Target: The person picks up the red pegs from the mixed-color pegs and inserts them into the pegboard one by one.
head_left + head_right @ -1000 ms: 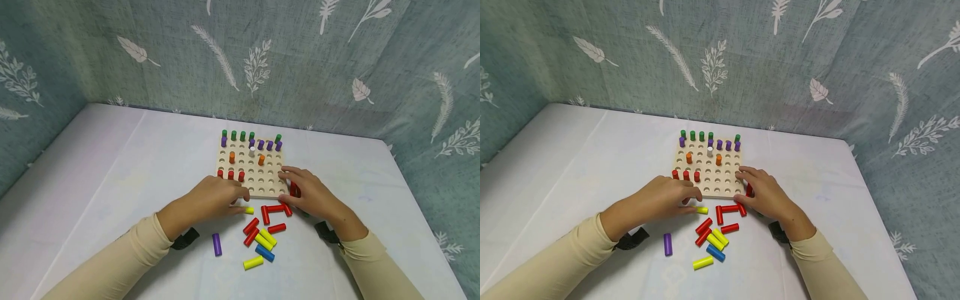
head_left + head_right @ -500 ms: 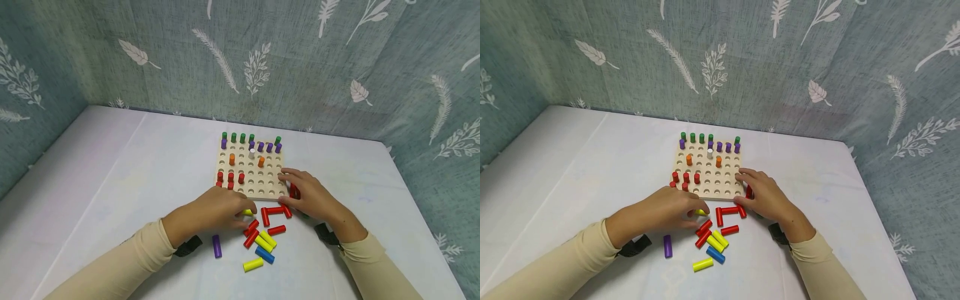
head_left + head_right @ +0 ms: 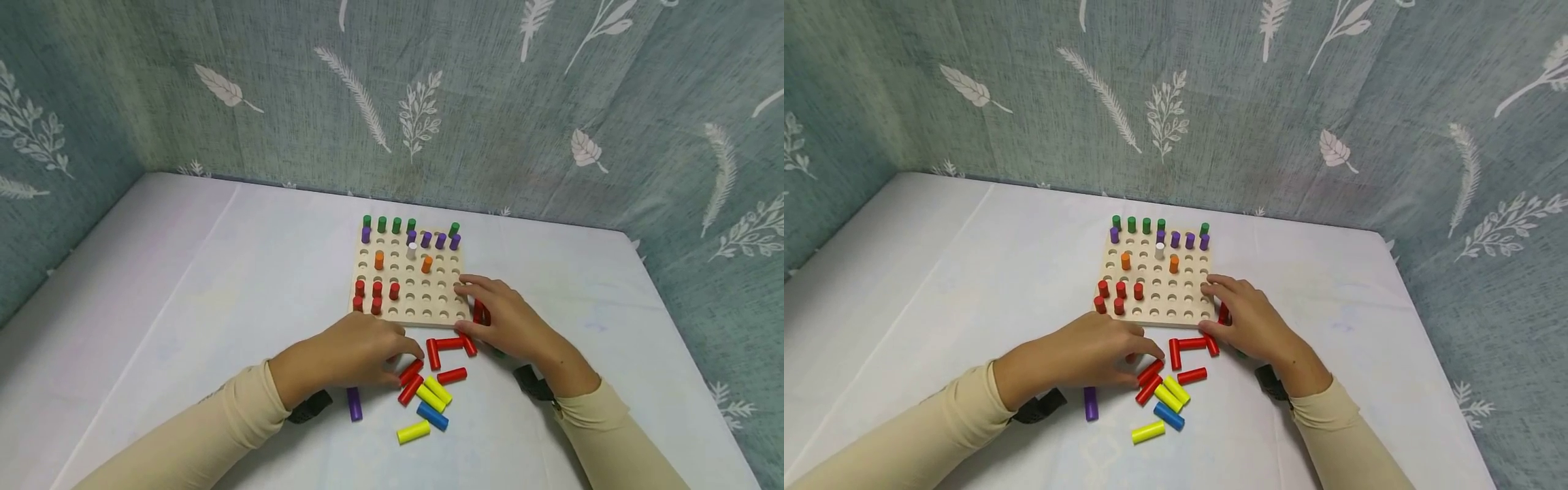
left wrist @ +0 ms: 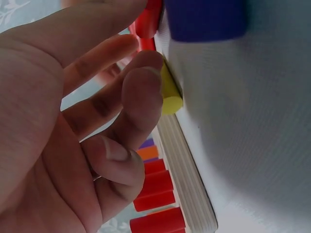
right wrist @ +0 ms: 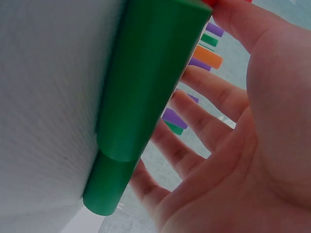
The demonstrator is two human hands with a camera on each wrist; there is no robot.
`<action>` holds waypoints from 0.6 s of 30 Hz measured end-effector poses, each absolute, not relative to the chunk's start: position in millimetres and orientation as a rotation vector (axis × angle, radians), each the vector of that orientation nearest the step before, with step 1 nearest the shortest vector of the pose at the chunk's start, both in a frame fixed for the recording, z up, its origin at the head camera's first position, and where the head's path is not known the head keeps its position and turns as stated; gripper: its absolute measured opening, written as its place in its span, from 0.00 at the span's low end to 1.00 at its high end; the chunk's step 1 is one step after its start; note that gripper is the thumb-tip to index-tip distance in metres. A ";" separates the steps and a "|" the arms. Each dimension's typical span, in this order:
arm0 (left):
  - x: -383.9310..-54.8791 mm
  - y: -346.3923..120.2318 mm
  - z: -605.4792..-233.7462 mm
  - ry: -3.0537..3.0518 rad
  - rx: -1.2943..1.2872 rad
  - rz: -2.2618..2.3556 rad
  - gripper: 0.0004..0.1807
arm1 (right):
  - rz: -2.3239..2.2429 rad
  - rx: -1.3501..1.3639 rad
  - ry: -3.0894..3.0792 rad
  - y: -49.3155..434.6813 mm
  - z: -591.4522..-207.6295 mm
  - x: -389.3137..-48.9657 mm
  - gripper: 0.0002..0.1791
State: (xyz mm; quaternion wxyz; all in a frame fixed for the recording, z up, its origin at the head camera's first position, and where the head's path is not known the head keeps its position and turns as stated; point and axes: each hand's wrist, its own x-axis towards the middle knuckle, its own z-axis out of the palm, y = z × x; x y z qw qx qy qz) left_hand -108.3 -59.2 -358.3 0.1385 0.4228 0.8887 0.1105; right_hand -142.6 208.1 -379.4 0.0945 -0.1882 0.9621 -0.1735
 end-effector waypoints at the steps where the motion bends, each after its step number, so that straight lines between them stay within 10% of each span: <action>1: -108.3 -59.0 -358.3 2.570 1.221 0.317 0.23 | -0.518 -0.560 2.858 208.2 -379.2 -142.8 0.40; 18: -107.7 -57.9 -364.5 2.576 1.266 0.280 0.23 | -0.519 -0.553 2.854 207.6 -380.0 -141.9 0.40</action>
